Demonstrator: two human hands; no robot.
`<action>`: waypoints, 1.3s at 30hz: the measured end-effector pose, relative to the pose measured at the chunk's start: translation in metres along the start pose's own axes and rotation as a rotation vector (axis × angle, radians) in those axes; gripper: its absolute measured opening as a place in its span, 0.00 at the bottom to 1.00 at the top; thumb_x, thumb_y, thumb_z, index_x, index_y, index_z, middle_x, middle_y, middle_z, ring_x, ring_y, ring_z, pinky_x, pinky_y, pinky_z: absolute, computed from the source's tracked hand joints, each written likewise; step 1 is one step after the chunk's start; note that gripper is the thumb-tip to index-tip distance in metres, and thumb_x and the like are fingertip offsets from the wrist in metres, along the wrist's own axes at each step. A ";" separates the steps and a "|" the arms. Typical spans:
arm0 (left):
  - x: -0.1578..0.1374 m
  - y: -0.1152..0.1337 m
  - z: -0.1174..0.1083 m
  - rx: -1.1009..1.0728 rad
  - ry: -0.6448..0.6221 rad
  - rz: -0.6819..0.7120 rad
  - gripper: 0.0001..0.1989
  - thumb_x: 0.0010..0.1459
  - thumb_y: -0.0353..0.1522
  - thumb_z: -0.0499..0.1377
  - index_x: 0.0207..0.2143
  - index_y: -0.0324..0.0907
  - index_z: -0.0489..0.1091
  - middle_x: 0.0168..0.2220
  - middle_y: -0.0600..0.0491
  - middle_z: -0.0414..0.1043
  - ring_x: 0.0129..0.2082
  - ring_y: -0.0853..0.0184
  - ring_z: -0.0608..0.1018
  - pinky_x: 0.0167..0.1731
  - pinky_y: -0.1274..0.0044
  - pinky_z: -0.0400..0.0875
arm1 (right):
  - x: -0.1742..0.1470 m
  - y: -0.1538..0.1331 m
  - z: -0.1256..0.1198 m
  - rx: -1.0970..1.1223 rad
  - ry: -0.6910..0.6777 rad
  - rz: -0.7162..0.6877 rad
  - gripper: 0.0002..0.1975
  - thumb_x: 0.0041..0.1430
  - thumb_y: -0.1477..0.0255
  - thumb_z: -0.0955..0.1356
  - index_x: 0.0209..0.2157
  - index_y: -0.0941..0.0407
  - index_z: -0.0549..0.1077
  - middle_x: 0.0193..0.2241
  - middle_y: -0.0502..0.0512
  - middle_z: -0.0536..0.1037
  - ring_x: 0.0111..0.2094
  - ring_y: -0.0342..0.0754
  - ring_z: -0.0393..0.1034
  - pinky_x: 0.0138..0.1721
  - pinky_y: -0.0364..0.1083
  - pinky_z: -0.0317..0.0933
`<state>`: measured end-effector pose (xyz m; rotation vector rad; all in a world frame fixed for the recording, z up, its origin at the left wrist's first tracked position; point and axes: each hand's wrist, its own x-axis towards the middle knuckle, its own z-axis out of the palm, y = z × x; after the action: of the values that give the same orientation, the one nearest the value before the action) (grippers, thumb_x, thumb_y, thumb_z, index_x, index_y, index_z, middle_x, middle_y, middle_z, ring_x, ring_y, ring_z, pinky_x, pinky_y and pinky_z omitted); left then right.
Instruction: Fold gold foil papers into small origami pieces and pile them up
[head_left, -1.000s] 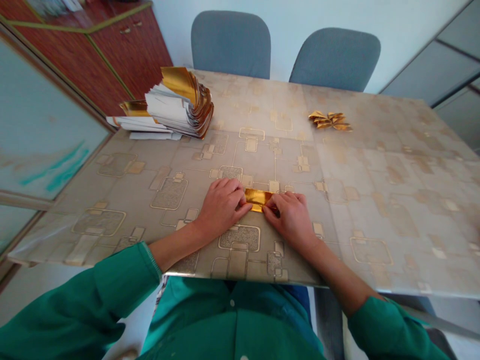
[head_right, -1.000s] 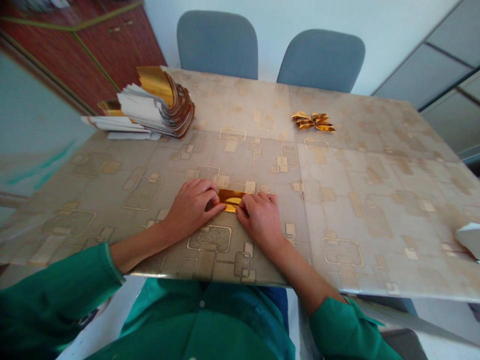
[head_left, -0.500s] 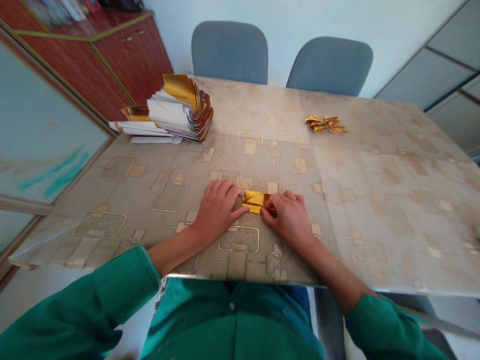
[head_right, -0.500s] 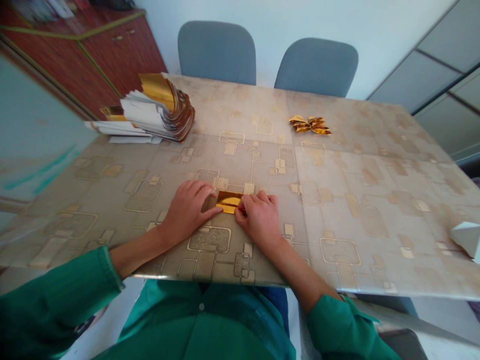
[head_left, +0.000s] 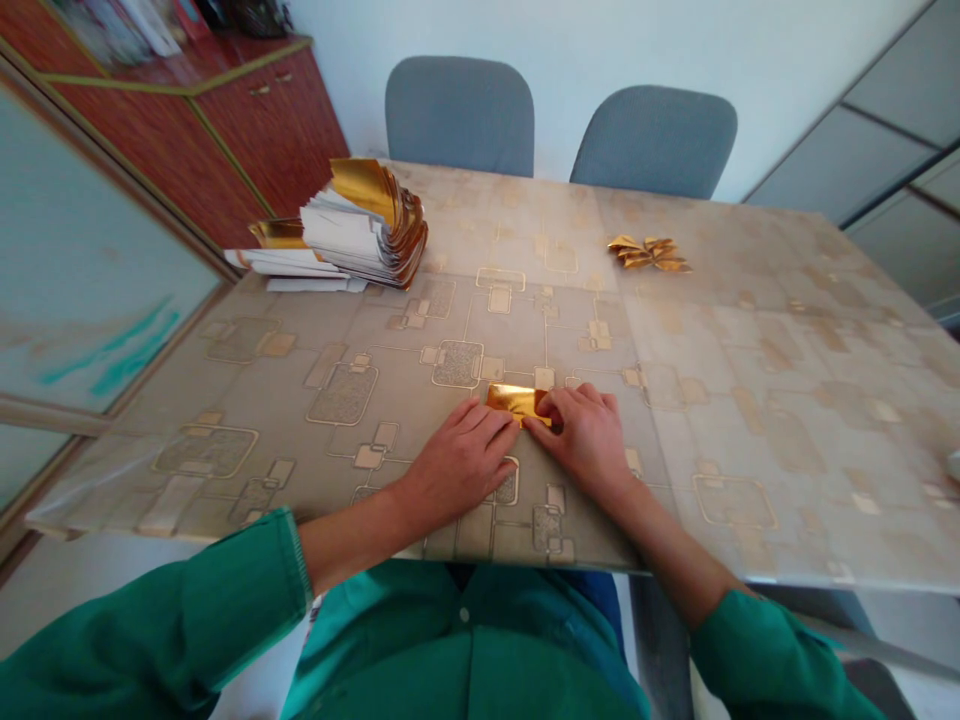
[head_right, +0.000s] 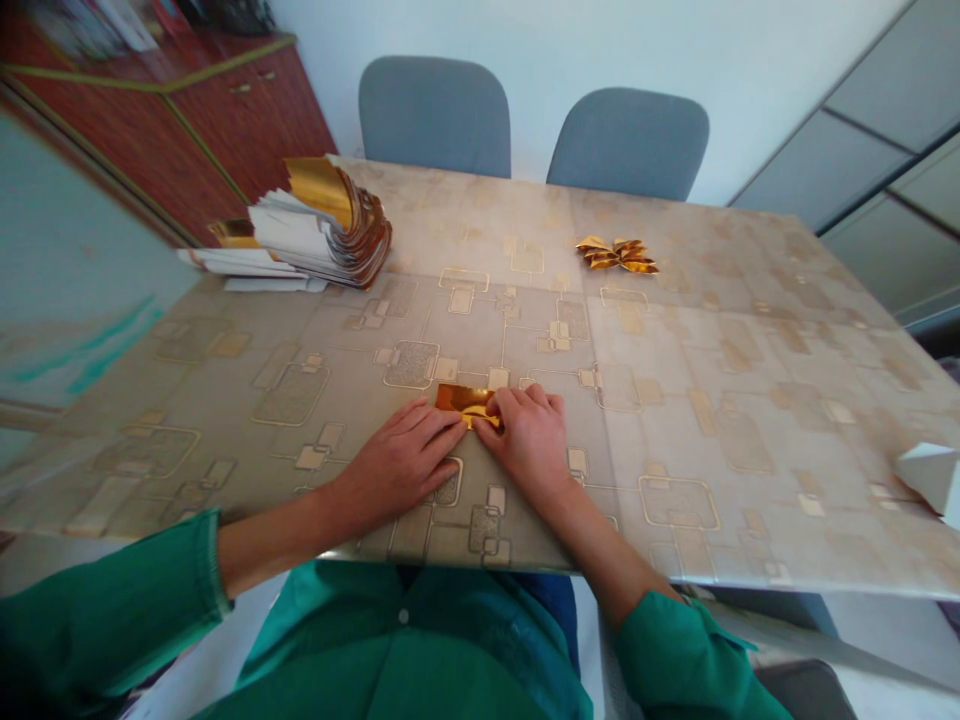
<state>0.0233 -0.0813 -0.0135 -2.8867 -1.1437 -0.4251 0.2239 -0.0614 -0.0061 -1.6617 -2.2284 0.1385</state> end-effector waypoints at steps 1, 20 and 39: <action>0.000 0.000 -0.001 -0.003 -0.011 -0.003 0.19 0.64 0.36 0.57 0.54 0.35 0.68 0.49 0.45 0.72 0.50 0.57 0.72 0.60 0.63 0.60 | -0.003 0.004 -0.003 0.011 0.000 0.014 0.07 0.59 0.67 0.70 0.29 0.54 0.72 0.27 0.50 0.77 0.35 0.50 0.66 0.36 0.48 0.49; -0.003 0.000 -0.006 0.035 -0.037 -0.015 0.20 0.66 0.38 0.54 0.56 0.38 0.66 0.52 0.46 0.71 0.51 0.58 0.71 0.61 0.59 0.54 | -0.056 -0.009 0.006 -0.132 -0.168 -0.323 0.30 0.70 0.65 0.57 0.68 0.63 0.51 0.68 0.59 0.52 0.69 0.51 0.43 0.69 0.57 0.32; -0.013 -0.011 -0.015 0.104 -0.051 0.010 0.22 0.64 0.40 0.58 0.57 0.40 0.66 0.50 0.45 0.72 0.52 0.56 0.72 0.64 0.52 0.50 | -0.041 -0.027 0.003 -0.176 -0.127 -0.251 0.26 0.69 0.60 0.59 0.63 0.59 0.63 0.60 0.61 0.69 0.62 0.58 0.57 0.67 0.63 0.38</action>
<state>0.0032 -0.0840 -0.0030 -2.8273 -1.1220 -0.2844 0.2087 -0.1075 -0.0106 -1.4747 -2.5890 -0.0175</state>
